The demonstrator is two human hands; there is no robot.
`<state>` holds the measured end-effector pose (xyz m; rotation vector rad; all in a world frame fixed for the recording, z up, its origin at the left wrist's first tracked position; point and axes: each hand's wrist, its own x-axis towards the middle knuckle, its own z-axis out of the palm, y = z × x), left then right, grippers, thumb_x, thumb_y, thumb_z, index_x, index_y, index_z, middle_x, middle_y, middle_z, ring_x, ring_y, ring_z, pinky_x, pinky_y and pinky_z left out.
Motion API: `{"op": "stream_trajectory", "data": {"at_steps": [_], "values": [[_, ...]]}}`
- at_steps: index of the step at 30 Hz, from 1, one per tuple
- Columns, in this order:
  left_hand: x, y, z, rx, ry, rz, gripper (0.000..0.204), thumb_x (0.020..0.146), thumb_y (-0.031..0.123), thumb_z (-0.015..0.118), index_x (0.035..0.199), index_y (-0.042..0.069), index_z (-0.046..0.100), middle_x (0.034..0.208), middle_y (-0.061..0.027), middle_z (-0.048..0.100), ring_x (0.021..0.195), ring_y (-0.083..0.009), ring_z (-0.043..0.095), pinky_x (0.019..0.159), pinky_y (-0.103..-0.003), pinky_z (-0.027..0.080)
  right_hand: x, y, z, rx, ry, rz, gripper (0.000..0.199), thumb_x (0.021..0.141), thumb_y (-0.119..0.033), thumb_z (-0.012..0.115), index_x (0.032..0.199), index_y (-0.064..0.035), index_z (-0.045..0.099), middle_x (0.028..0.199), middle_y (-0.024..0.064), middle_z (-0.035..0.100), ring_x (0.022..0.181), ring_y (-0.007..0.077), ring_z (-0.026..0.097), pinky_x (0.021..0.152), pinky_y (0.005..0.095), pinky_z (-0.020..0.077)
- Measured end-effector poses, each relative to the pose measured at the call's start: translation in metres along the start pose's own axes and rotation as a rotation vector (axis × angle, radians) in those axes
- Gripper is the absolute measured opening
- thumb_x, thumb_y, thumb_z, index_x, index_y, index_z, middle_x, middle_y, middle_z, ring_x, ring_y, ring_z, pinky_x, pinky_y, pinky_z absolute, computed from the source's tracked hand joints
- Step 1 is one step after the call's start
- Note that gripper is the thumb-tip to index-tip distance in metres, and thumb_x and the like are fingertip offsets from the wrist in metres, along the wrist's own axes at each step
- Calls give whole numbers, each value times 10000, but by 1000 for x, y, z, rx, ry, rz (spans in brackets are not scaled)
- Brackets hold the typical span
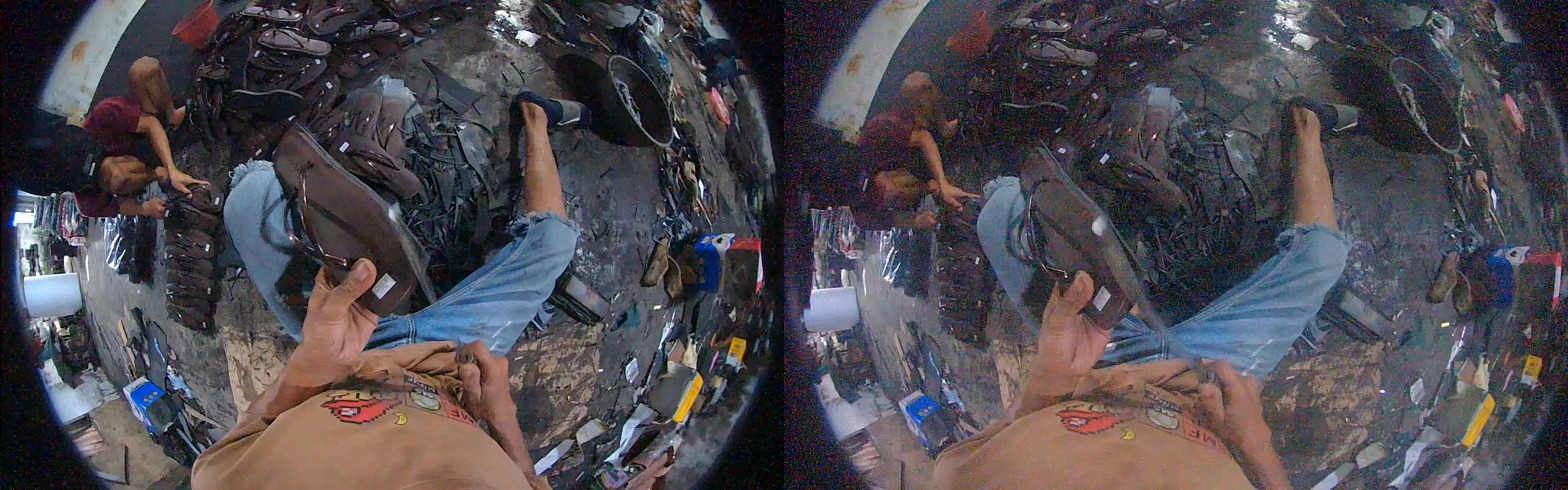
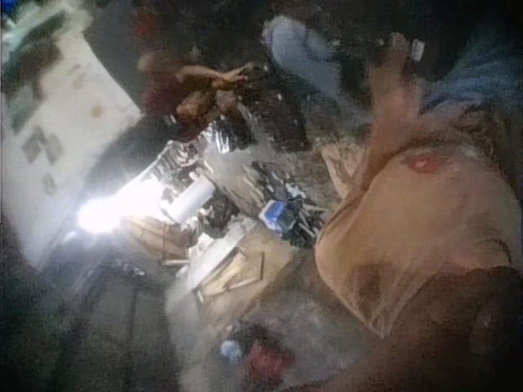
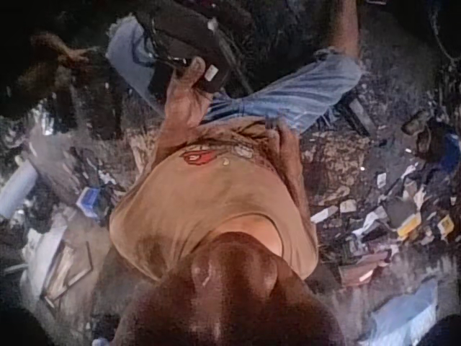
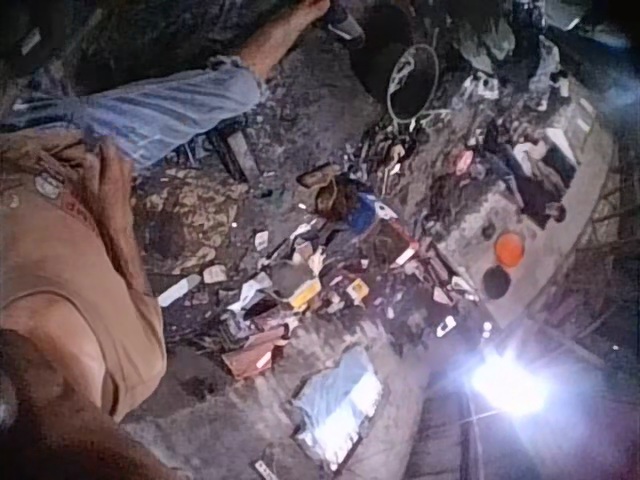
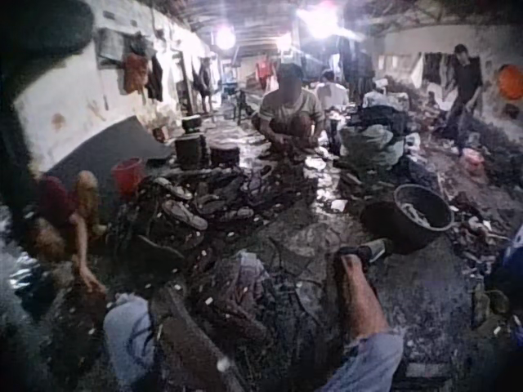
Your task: The person sits on the floor and uses a knife to trim excess material from the edges of brown sandals. They handle each sandal individually, scraping and cutting along the perimeter, then place the trimmed sandals aside.
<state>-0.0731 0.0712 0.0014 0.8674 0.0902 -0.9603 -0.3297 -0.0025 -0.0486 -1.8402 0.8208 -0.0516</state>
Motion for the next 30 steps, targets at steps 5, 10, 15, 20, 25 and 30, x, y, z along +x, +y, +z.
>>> {"op": "stream_trajectory", "data": {"at_steps": [5,10,15,20,25,30], "values": [[0,-3,-12,83,7,1,448,940,115,680,1357,83,520,1229,-86,662,1125,-254,657,970,-459,569,8,7,7,-59,138,-107,485,1012,-488,483,937,-15,557,639,209,513,545,428,512,528,437,409],[-6,-5,-23,132,-4,9,424,900,33,700,1298,51,554,1168,-74,677,1057,-217,671,948,-419,564,75,-24,-3,-86,-68,-1,348,1001,-370,545,1140,-52,575,839,263,650,812,491,621,682,543,463],[-20,-16,-31,451,118,-101,581,814,41,771,1337,7,520,1219,-119,655,1099,-255,658,945,-435,560,159,-55,8,77,61,-221,265,1037,-297,509,1027,-36,552,700,202,556,623,380,544,572,457,415],[-23,6,-51,72,47,-21,585,847,34,640,1403,-2,463,1273,-160,630,1114,-283,660,952,-447,558,155,-67,2,249,32,-232,245,1057,-242,472,967,-22,533,599,65,369,572,118,375,517,343,341],[-19,-2,-52,-74,110,63,566,854,67,633,1393,-6,476,1243,-158,637,1087,-278,665,939,-426,561,109,-46,16,83,-209,-128,188,1029,-227,515,996,-43,524,680,232,572,642,464,589,565,474,432],[-30,-9,-69,182,210,1,596,831,104,670,1386,-18,489,1249,-151,631,1101,-258,649,971,-394,533,157,-45,42,68,-42,-194,182,1028,-226,527,1016,-44,528,713,250,597,667,477,598,592,499,448]]}}
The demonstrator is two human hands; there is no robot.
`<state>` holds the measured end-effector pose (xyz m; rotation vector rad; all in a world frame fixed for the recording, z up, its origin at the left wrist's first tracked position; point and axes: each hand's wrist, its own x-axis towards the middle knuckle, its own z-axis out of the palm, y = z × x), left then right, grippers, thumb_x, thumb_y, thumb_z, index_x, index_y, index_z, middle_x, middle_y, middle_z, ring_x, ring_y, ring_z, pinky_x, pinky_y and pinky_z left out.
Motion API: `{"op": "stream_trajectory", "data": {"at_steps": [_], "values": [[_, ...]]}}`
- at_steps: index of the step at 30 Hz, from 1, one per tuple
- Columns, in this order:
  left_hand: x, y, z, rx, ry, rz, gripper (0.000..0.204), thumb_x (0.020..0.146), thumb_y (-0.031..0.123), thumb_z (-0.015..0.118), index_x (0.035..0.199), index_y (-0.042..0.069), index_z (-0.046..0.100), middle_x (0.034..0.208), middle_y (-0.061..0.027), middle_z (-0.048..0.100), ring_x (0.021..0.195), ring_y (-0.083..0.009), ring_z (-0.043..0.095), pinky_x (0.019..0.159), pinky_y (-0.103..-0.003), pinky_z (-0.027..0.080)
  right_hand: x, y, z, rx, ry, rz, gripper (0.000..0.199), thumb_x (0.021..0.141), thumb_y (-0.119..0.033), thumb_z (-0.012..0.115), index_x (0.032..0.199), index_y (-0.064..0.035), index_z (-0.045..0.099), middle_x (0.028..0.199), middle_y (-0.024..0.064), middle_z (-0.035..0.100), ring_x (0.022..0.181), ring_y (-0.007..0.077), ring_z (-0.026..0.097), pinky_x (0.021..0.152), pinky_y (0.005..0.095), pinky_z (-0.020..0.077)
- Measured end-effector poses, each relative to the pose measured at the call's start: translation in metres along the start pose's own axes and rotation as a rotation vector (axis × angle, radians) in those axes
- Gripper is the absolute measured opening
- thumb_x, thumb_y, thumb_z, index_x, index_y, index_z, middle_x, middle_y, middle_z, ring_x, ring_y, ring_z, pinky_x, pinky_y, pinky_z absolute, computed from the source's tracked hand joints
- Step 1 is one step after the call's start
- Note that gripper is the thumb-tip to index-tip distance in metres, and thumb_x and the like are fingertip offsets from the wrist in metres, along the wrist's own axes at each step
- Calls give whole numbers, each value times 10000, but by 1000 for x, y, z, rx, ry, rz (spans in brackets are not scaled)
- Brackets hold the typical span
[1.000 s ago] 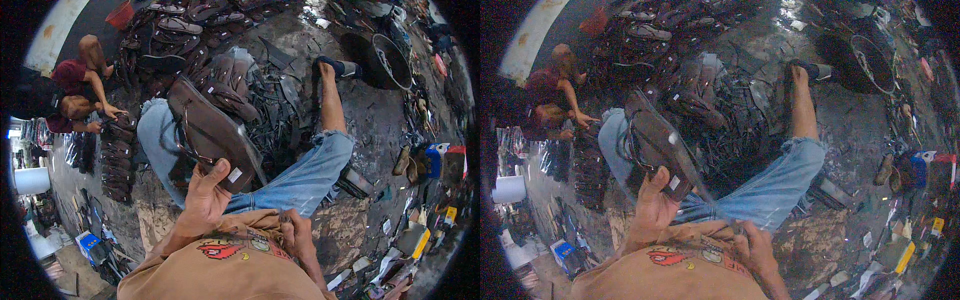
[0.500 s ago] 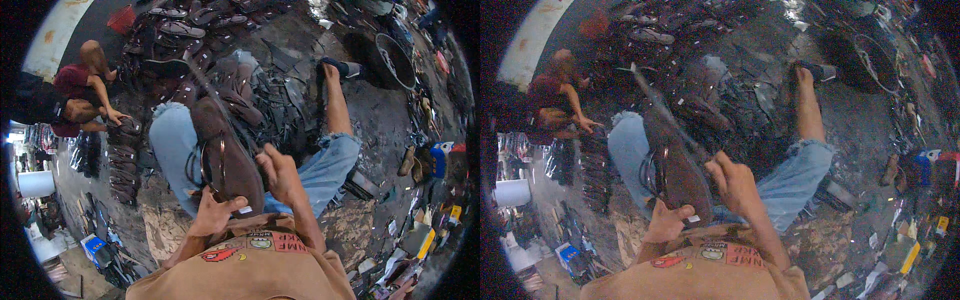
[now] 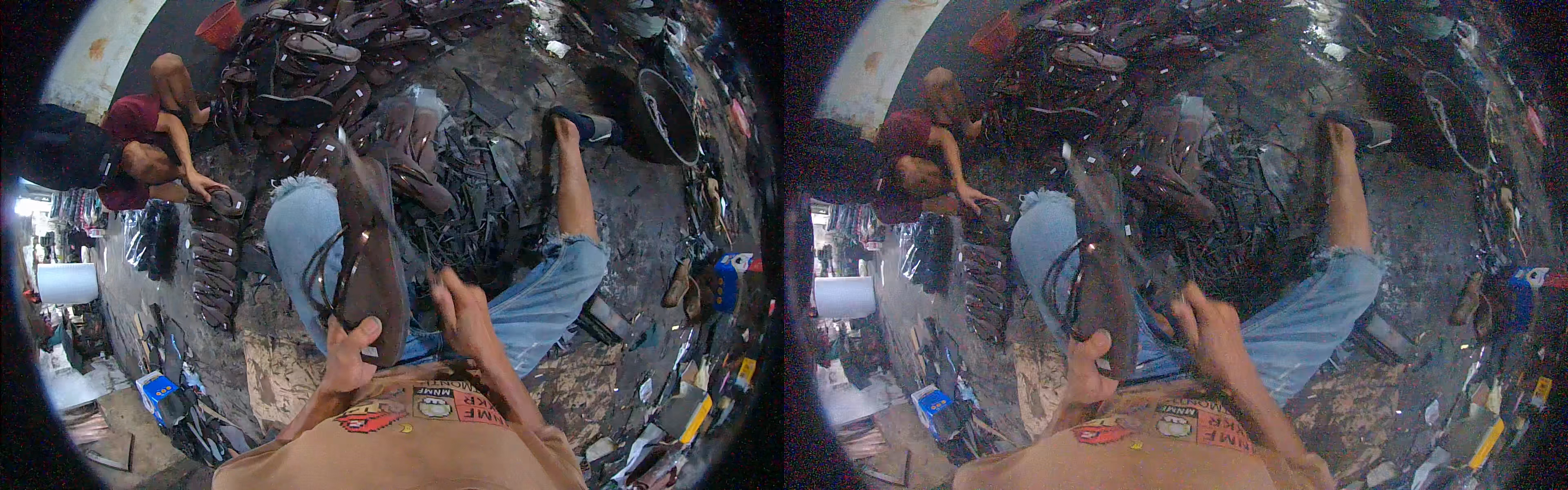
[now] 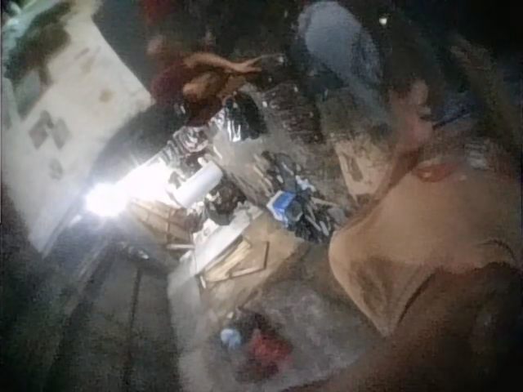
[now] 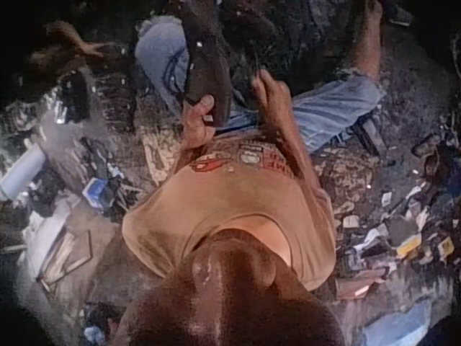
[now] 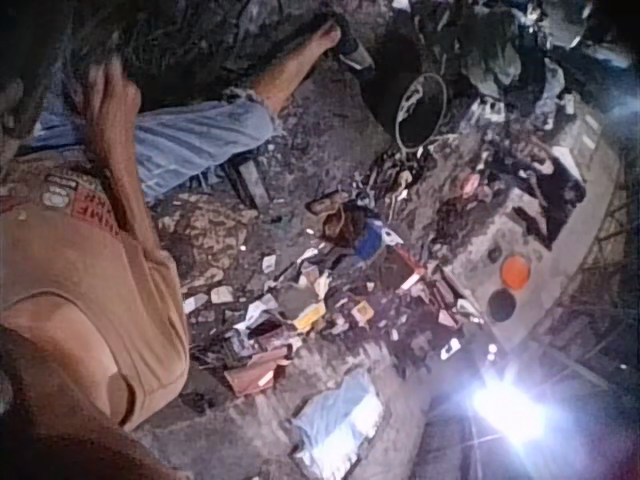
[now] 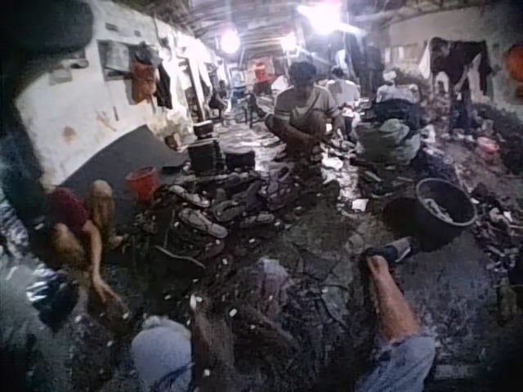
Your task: The person sits on the floor and uses a knife to trim excess material from the edges of brown sandals. They handle each sandal individually, scraping and cutting along the perimeter, then place the trimmed sandals aside.
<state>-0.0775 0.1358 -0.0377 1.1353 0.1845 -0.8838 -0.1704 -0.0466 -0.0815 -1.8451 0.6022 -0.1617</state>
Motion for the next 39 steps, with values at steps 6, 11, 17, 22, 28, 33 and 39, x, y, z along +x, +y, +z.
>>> {"op": "stream_trajectory", "data": {"at_steps": [6,11,17,22,28,33,39], "values": [[0,5,-9,228,-86,-28,783,765,157,816,1419,-15,422,1258,-127,620,1095,-234,637,976,-365,504,161,5,-7,295,297,-73,345,1068,-327,471,973,-20,596,829,162,662,717,286,632,661,397,483],[8,3,8,740,-39,220,861,747,153,854,1445,-28,383,1300,-137,606,1121,-232,621,1013,-371,475,112,-41,-11,535,320,-248,342,1048,-316,557,1107,0,674,818,-4,654,717,51,579,662,218,474],[29,45,50,584,-403,372,650,922,269,727,1413,-33,426,1236,-126,638,1122,-173,610,966,-299,489,47,-63,-22,582,370,-157,267,910,-229,757,1058,-11,712,906,27,726,755,79,617,704,268,508],[34,87,65,470,-175,67,377,1032,340,577,1226,20,620,1052,-34,708,920,-106,671,822,-260,537,-8,-67,-36,539,320,-59,222,970,-198,634,1100,-18,653,813,73,692,678,107,590,641,305,491],[19,95,34,325,-121,-85,355,1040,381,554,1175,68,652,1004,11,706,852,-68,657,747,-240,524,-120,12,-24,-128,20,-95,212,1004,-191,512,1056,-13,614,646,125,555,540,269,542,540,374,419],[14,95,40,477,-120,-42,405,1023,383,588,1235,39,605,1036,2,678,915,-71,614,815,-243,492,-129,10,-25,-165,-17,9,181,973,-194,552,1005,-25,608,684,209,567,600,416,578,559,439,434],[23,81,21,770,-102,115,508,991,398,641,1297,3,553,1077,-13,655,955,-91,593,887,-258,470,-18,-28,-62,-322,-197,-73,298,994,-329,562,1088,-47,574,755,239,630,715,477,615,626,509,471]]}}
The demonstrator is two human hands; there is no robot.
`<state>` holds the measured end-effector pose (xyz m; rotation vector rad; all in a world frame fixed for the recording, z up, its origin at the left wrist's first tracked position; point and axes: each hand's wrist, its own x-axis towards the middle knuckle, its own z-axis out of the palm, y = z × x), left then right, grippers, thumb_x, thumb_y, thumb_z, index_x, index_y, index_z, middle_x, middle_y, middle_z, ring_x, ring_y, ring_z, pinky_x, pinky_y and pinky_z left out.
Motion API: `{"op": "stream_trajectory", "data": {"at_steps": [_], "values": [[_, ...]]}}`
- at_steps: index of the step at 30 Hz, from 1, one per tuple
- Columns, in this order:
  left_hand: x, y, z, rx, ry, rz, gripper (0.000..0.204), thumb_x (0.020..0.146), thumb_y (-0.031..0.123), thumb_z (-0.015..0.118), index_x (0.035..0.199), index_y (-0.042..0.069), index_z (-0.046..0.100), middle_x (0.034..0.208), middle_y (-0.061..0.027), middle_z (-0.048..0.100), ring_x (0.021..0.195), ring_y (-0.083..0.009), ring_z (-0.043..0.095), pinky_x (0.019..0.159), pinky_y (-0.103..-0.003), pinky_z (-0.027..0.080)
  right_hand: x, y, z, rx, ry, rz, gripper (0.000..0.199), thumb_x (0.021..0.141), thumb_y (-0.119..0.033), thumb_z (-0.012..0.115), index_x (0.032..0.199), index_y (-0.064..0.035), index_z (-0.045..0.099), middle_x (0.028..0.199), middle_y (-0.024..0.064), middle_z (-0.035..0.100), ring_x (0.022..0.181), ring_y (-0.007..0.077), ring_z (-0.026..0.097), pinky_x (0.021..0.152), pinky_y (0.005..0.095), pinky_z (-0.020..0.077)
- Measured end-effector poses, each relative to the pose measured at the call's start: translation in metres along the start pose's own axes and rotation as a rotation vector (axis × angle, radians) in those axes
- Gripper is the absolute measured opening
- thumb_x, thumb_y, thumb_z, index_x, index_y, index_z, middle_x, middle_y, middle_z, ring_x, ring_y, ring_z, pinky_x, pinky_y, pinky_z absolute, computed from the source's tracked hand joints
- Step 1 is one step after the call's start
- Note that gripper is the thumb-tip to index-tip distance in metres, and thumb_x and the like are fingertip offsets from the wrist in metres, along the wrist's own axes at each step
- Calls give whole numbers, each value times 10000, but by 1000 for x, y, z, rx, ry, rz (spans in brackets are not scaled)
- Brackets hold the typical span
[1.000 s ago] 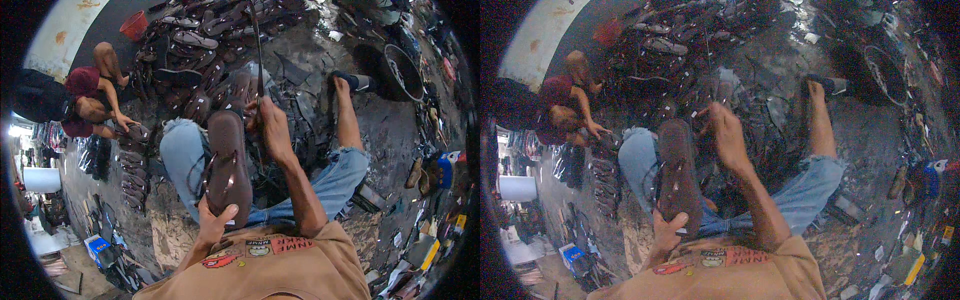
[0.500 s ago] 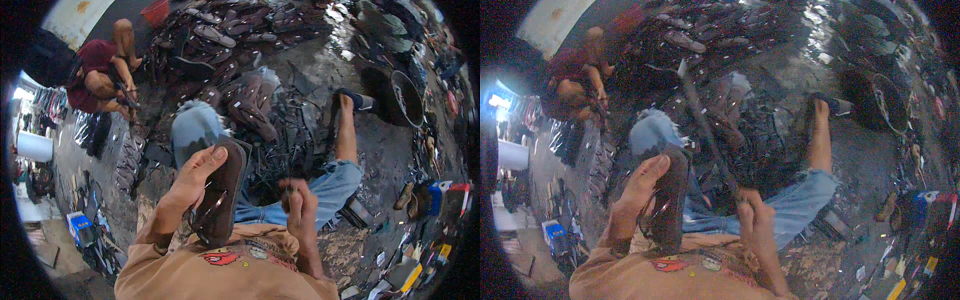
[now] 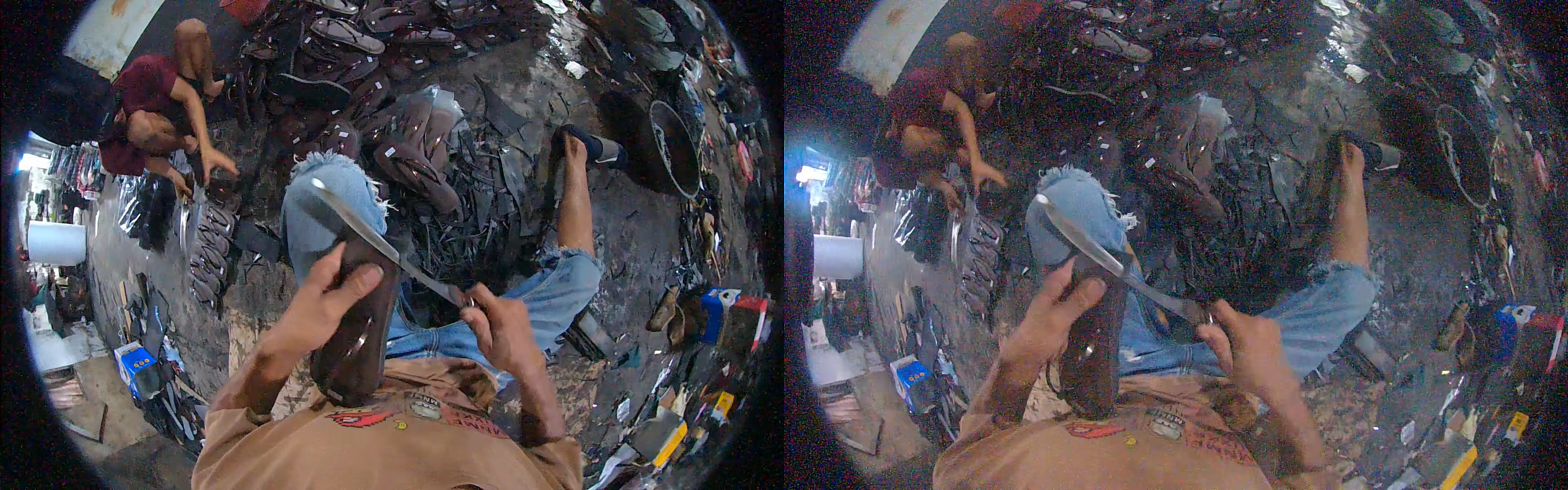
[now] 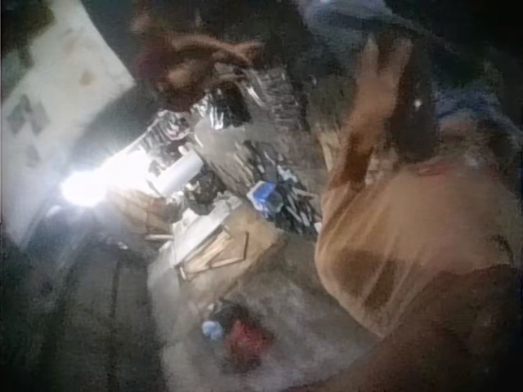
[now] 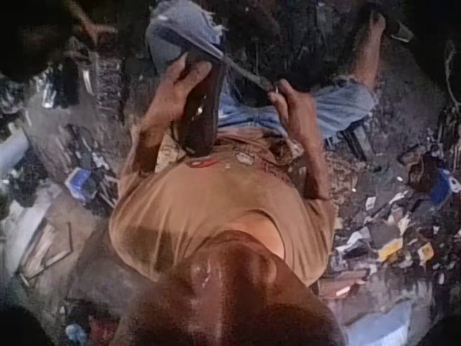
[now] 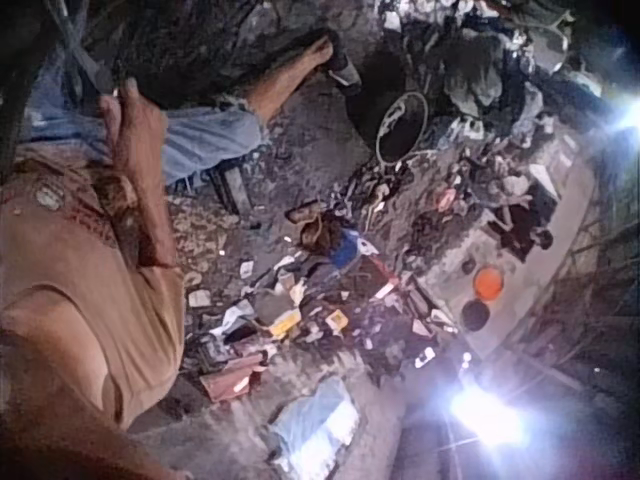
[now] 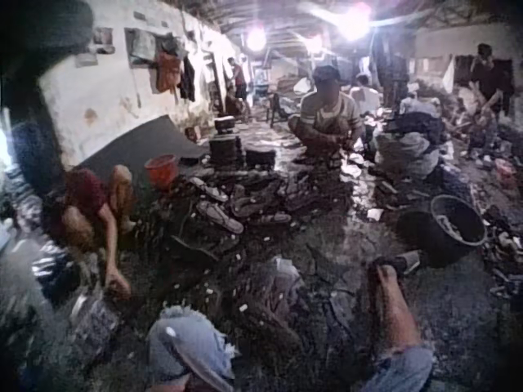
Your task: The person sits on the floor and uses a knife to trim excess material from the edges of brown sandals. They handle each sandal individually, scraping and cutting along the perimeter, then place the trimmed sandals aside.
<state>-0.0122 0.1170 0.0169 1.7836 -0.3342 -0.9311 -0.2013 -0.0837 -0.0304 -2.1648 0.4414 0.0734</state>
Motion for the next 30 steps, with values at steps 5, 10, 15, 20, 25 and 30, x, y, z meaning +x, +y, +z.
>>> {"op": "stream_trajectory", "data": {"at_steps": [5,10,15,20,25,30], "values": [[3,19,2,-47,-137,-131,542,992,391,645,1350,5,512,1218,-59,601,1065,-119,559,939,-288,467,59,-27,-43,-34,-260,-71,414,1033,-413,486,1250,-66,543,746,275,640,762,490,637,683,560,492],[5,28,5,32,-142,-35,455,1009,381,616,1270,13,560,1147,-52,636,1001,-113,586,877,-296,504,95,-45,-55,67,-292,-299,474,1048,-364,459,1414,-67,512,621,199,524,556,360,564,585,443,417],[18,69,-11,75,-271,-288,450,1016,367,575,1310,26,563,1153,-104,671,1059,-182,637,916,-336,517,51,-31,-40,499,9,-341,496,1081,-312,422,1523,-86,417,604,57,470,532,93,397,533,280,363],[48,26,82,-715,107,118,315,991,263,630,1225,53,621,1139,-85,701,1048,-215,673,914,-384,558,44,-25,1,677,501,-143,509,1093,-318,401,1528,-54,394,670,-44,499,573,18,398,524,201,340],[78,39,90,-1146,-15,113,269,942,155,697,1200,108,639,1146,-61,710,1009,-206,708,894,-401,602,28,1,44,455,626,-34,308,1069,-267,440,1199,-17,566,645,4,473,555,83,425,509,260,354],[46,32,84,-1116,-69,59,313,937,118,691,1238,70,623,1133,-80,716,1010,-223,717,845,-441,627,-58,36,72,147,609,36,268,1013,-287,527,1029,-31,602,599,99,488,505,248,507,496,367,383]]}}
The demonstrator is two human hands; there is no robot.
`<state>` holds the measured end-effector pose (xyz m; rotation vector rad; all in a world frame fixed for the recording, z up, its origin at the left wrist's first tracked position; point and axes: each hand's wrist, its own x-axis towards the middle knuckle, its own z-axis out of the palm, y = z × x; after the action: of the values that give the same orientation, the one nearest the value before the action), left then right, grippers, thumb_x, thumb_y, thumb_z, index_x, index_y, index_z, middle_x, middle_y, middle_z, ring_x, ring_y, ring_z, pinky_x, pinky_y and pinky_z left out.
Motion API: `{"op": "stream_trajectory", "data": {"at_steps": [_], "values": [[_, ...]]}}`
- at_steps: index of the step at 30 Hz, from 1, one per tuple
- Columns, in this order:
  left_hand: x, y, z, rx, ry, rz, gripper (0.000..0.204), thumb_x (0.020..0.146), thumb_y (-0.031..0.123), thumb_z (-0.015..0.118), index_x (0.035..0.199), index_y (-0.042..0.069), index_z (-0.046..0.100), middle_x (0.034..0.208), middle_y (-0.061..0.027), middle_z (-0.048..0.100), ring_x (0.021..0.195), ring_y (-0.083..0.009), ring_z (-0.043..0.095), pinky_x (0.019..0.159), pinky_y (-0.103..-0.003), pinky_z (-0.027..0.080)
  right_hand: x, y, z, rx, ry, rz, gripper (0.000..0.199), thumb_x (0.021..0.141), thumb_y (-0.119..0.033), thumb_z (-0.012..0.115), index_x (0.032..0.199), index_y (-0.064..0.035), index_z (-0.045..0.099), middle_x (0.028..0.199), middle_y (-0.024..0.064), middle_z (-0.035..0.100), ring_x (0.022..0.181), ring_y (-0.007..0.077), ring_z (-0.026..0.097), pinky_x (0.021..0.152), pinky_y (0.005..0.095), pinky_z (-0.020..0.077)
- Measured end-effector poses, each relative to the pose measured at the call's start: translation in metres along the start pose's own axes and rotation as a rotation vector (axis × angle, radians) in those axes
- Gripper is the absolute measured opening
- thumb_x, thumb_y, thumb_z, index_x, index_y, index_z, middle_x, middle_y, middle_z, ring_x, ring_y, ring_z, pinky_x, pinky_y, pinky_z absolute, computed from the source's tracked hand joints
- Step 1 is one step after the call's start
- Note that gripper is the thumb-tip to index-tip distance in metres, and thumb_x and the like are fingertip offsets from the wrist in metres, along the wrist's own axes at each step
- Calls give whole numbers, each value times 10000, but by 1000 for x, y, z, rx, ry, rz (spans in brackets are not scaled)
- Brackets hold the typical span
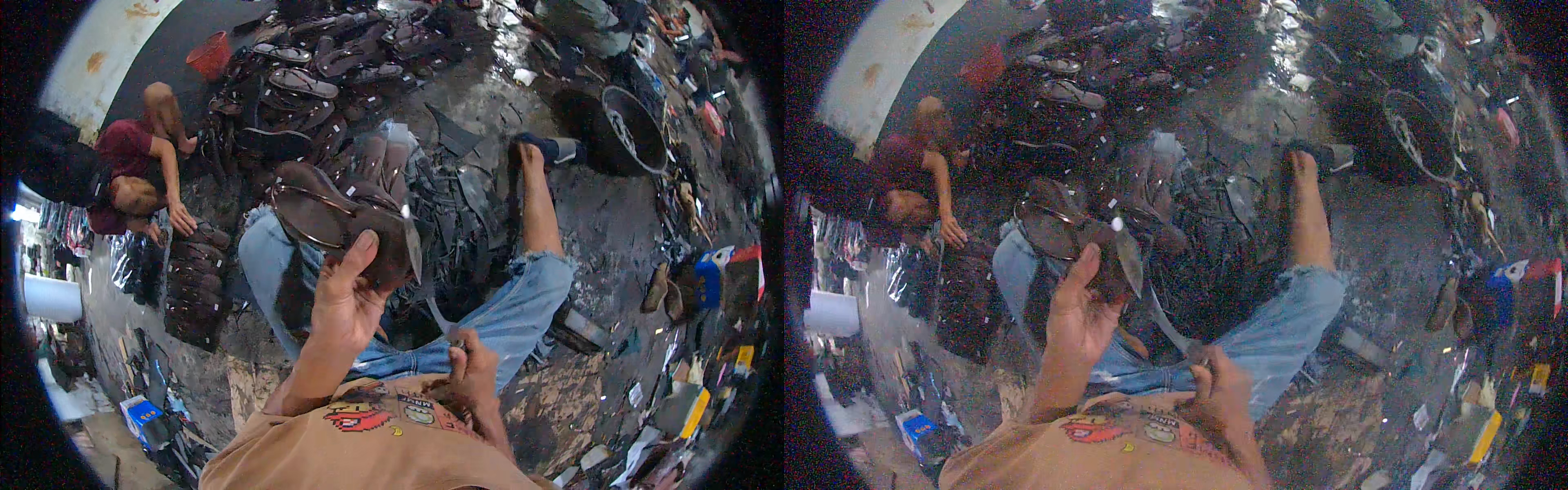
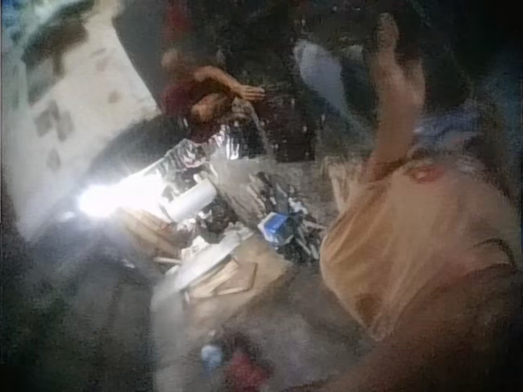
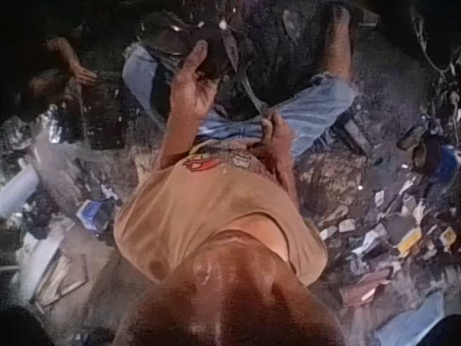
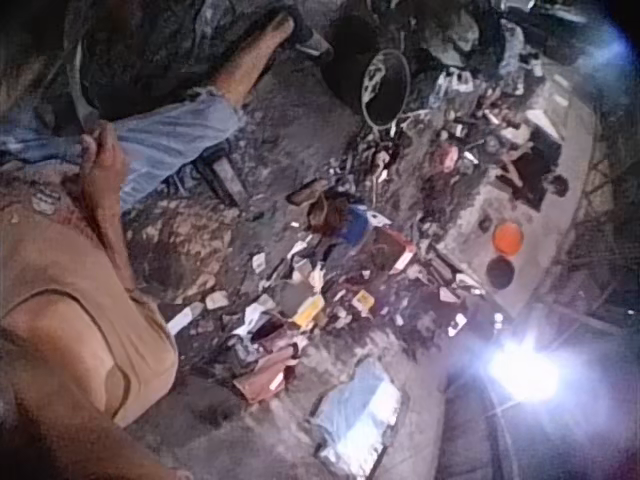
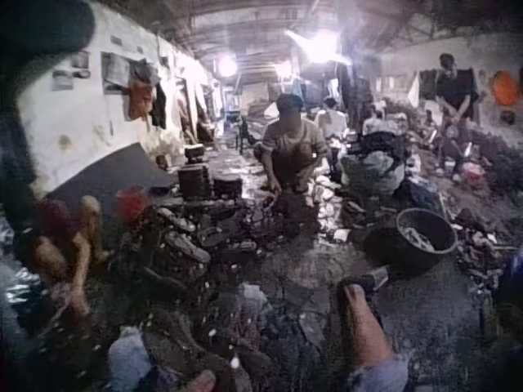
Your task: The person sits on the floor and uses a knife to trim excess material from the edges of brown sandals. They handle each sandal individually, scraping and cutting along the perimeter, then place the trimmed sandals aside.
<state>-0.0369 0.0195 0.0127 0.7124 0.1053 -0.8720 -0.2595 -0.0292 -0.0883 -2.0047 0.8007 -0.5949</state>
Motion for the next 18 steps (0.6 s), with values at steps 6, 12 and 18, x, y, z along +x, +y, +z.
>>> {"op": "stream_trajectory", "data": {"at_steps": [6,12,18], "values": [[-10,0,-20,165,-25,-50,304,923,83,687,1218,65,617,1113,-85,706,976,-241,718,785,-439,640,44,-26,-40,-117,-235,10,319,995,-377,574,1061,-66,591,735,198,629,670,438,622,559,491,448],[-23,-4,-46,260,2,5,302,889,21,694,1176,57,605,1038,-67,692,960,-236,695,817,-451,624,75,-45,-46,-119,-458,60,320,1004,-375,565,1050,-59,584,726,225,630,711,449,635,590,517,455],[-33,4,-53,284,43,-16,359,851,-15,718,1194,18,617,1071,-102,706,965,-228,704,879,-405,592,79,-46,-12,133,-451,8,274,1020,-337,544,1040,-65,572,759,253,632,754,479,626,625,539,454]]}}
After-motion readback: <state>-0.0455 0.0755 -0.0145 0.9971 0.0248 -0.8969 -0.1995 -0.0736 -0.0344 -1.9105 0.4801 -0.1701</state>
